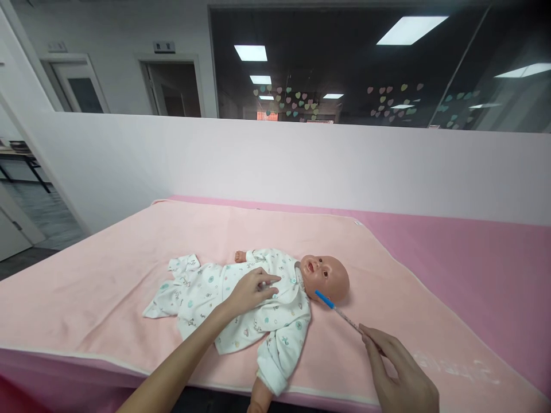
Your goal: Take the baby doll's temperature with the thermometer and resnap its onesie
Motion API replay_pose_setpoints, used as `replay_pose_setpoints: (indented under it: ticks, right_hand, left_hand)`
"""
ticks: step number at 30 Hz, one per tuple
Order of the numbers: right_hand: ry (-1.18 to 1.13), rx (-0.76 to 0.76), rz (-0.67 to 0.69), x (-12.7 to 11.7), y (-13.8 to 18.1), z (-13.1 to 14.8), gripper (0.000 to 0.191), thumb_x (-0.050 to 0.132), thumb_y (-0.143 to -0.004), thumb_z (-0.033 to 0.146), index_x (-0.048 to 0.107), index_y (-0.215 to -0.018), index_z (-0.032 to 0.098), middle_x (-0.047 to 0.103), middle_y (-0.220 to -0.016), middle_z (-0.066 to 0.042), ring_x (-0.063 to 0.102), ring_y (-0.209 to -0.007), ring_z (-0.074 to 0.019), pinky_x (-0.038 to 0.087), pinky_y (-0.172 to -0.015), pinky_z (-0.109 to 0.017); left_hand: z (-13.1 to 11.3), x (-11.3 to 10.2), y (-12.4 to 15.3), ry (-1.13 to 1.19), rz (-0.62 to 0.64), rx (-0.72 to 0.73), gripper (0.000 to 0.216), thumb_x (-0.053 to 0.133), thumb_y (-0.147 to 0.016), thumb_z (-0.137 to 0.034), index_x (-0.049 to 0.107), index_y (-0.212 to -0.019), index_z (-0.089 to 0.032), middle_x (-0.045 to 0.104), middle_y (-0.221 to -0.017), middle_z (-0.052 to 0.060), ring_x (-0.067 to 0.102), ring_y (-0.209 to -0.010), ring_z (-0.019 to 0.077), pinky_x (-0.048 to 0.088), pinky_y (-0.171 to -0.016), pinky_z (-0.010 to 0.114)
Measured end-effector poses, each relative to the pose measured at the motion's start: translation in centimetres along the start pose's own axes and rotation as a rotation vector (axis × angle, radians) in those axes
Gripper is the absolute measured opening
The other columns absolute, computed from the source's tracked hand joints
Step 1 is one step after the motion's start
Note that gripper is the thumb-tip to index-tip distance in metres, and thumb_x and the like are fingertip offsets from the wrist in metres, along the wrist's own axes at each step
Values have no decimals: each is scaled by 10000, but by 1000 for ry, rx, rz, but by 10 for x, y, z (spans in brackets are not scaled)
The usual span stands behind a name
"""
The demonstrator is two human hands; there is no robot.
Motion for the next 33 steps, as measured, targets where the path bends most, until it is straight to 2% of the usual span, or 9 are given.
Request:
replay_pose_setpoints:
  ticks: [6,10,13,18,21,24,27,30,33]
  right_hand:
    - [-69,66,43,11,4,6,364,399,-845,483,678,-860,249,687,-897,-7,657,-765,-146,511,-544,-174]
    - [-101,167,32,15,10,8,413,341,-866,497,671,-852,250,676,-920,-16,645,-796,-159,508,-588,-206]
    - [-119,172,18,18,12,12,412,340,-870,488,672,-843,246,676,-910,-20,641,-791,-169,502,-593,-223]
    - [-124,166,16,21,13,6,387,357,-869,468,673,-842,245,680,-899,-22,641,-783,-170,500,-572,-220]
    - [-131,145,45,22,10,5,364,382,-860,458,673,-838,241,685,-888,-24,647,-757,-168,507,-567,-221]
    - [-193,43,44,20,-3,23,317,423,-847,426,666,-832,222,687,-855,-34,648,-736,-165,507,-592,-223]
    - [-267,-34,-31,18,-26,54,245,428,-861,338,629,-901,204,676,-867,-43,635,-765,-164,492,-671,-245]
    - [-304,-142,-15,32,-53,87,224,407,-870,253,577,-1003,191,639,-945,-60,596,-896,-180,472,-731,-273]
    - [-228,-226,113,60,-78,109,221,375,-865,170,555,-991,193,592,-951,-69,563,-929,-207,443,-760,-324]
  left_hand:
    - [-4,-1,8,-23,36,34,393,561,-746,-470,626,-1079,-271,506,-890,21,491,-740,125,414,-684,244]
    - [-5,-1,9,-49,23,51,433,604,-710,-475,613,-1098,-284,505,-904,21,494,-798,144,415,-719,259]
    - [-3,-1,8,-29,16,30,381,552,-754,-457,623,-1084,-282,507,-887,18,496,-760,134,410,-684,249]
    - [2,-2,4,119,-49,-5,322,435,-821,-406,677,-900,-209,556,-824,17,507,-727,138,396,-670,250]
    - [13,-5,-2,249,-126,-147,294,430,-801,-381,625,-769,-162,567,-736,13,514,-729,157,405,-689,268]
    - [24,-10,-11,399,-158,-323,242,403,-771,-318,559,-695,-150,579,-716,24,528,-727,167,422,-693,281]
    - [27,-19,-24,456,-127,-448,265,375,-774,-331,552,-741,-137,594,-715,44,541,-707,177,435,-646,282]
    - [18,-36,-39,457,-79,-437,362,402,-782,-444,565,-817,-122,607,-765,52,549,-725,179,430,-633,269]
    - [-7,-49,-52,339,68,-258,423,463,-745,-515,581,-791,-111,589,-717,40,526,-678,156,398,-599,239]
Point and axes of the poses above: each hand's wrist, its own y-axis away from the middle knuckle, its own x-axis out of the palm, z = x × y, the point moved 6 cm from there along -y, towards the middle knuckle
